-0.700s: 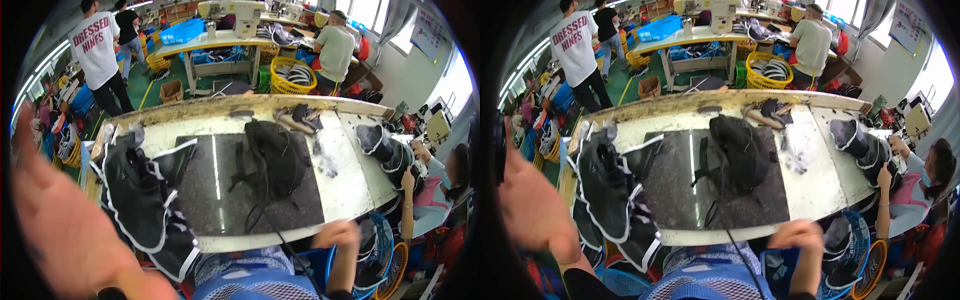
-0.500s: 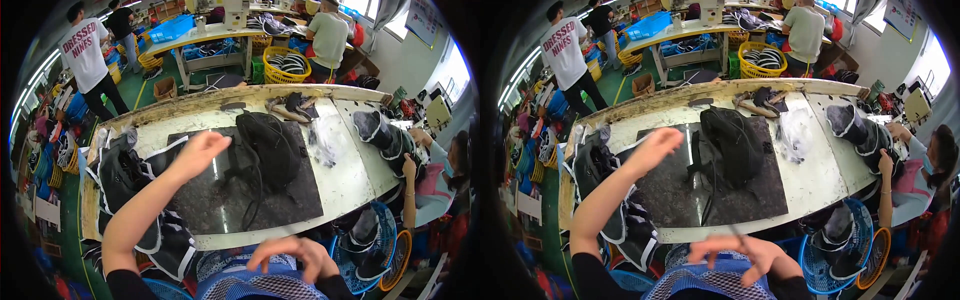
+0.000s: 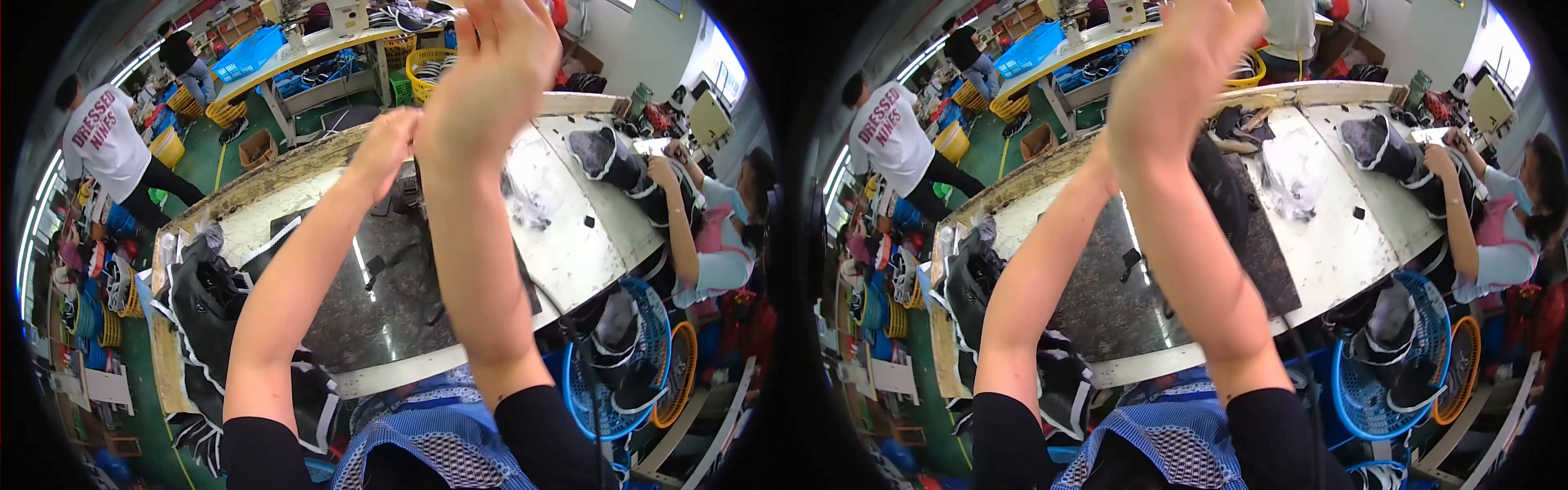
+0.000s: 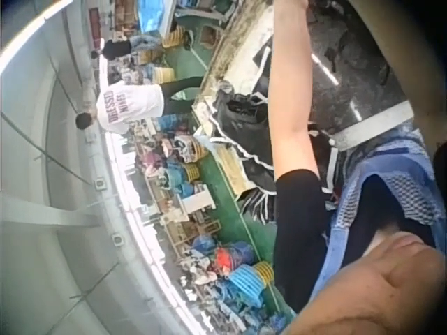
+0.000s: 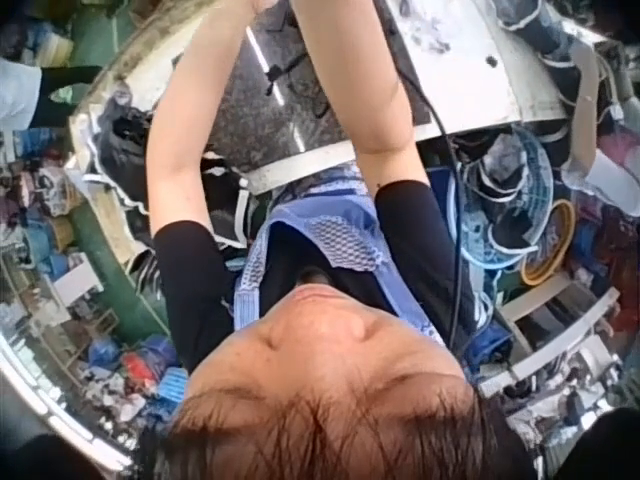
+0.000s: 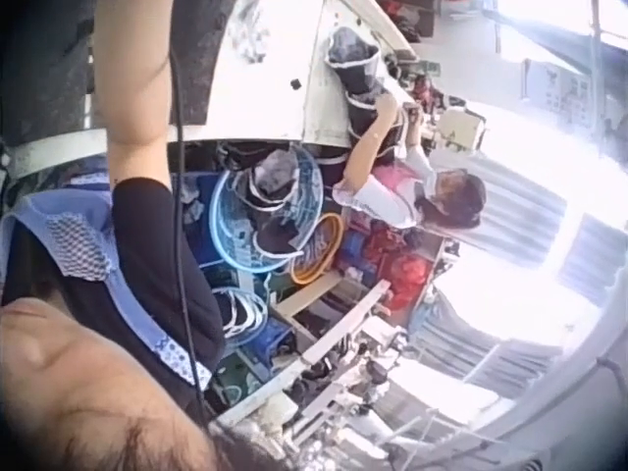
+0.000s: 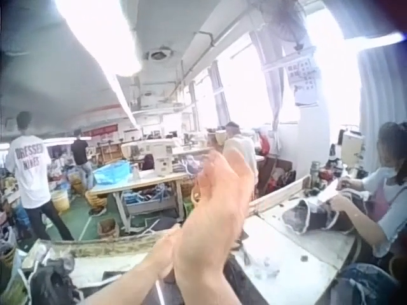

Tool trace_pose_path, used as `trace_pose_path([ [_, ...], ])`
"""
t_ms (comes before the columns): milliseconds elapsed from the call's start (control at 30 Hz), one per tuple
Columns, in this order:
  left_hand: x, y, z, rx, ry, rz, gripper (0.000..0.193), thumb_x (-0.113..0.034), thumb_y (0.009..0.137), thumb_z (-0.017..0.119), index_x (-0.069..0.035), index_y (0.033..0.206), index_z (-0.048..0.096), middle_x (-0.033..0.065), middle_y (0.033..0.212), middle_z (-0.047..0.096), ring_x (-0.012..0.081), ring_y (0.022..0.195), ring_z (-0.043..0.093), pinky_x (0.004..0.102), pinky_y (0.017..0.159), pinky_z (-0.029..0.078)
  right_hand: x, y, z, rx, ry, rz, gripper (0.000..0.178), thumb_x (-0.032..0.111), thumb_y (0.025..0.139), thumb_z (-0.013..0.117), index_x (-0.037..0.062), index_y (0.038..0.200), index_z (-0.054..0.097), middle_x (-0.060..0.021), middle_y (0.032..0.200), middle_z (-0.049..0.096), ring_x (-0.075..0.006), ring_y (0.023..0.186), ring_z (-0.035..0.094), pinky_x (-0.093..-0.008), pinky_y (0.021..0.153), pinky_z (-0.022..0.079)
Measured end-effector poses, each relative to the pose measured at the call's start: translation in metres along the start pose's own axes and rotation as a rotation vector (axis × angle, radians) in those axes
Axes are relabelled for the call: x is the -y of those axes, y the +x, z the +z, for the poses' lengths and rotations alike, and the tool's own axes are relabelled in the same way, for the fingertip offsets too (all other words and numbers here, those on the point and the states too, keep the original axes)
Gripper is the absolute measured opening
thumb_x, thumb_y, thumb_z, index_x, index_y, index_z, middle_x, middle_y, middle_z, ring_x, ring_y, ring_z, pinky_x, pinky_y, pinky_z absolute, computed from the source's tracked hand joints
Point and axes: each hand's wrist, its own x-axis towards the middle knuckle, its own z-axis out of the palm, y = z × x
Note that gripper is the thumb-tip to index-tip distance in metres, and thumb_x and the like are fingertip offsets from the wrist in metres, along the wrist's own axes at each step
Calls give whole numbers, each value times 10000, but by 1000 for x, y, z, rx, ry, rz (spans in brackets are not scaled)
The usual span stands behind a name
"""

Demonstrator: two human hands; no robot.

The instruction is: Inspecting and trimming the edges or seams of black boots at a factory workbench.

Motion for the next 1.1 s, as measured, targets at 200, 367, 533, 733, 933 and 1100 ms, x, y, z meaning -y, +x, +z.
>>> trace_pose_path([
  [200,-68,8,-25,-79,109,-57,287,-239,989,402,-14,974,581,123,912,695,134,693,636,230,616,509,-19,62,-92,758,-1094,-224,450,8,754,573,21,1201,519,-96,1105,616,-215,1096,547,-340,957,413],
  [367,-78,-2,-5,63,227,8,245,-275,938,584,-44,857,596,-20,684,569,52,552,502,194,510,422,-51,22,-99,1200,-460,902,710,-24,730,641,10,1378,353,-165,1379,439,-222,1232,458,-330,993,404],
  [533,-80,-17,7,74,550,116,303,-305,951,555,-11,984,623,61,880,645,114,774,622,214,688,506,-108,51,-89,1003,-427,1331,183,194,958,486,57,861,560,-12,700,592,-142,605,586,-301,625,526],
  [733,-33,-79,-65,149,868,-180,325,-296,906,602,-15,1069,603,93,919,676,160,825,649,292,717,520,-105,76,-59,1352,-1374,1296,386,369,972,451,23,863,582,-49,662,541,-182,625,621,-362,641,505],
  [933,118,-55,-68,-134,1013,-431,566,-459,774,689,29,1051,616,211,978,664,375,955,640,438,820,498,-82,77,-49,1412,-1194,1174,559,464,980,355,34,735,614,17,489,385,-134,566,545,-268,610,432],
  [1100,120,-42,-35,-99,796,-272,345,-320,895,596,-5,1036,603,165,1004,660,267,956,643,382,828,509,-34,122,-69,1137,-1076,1104,522,425,990,364,68,646,527,40,472,310,-108,466,396,-292,645,489],
])
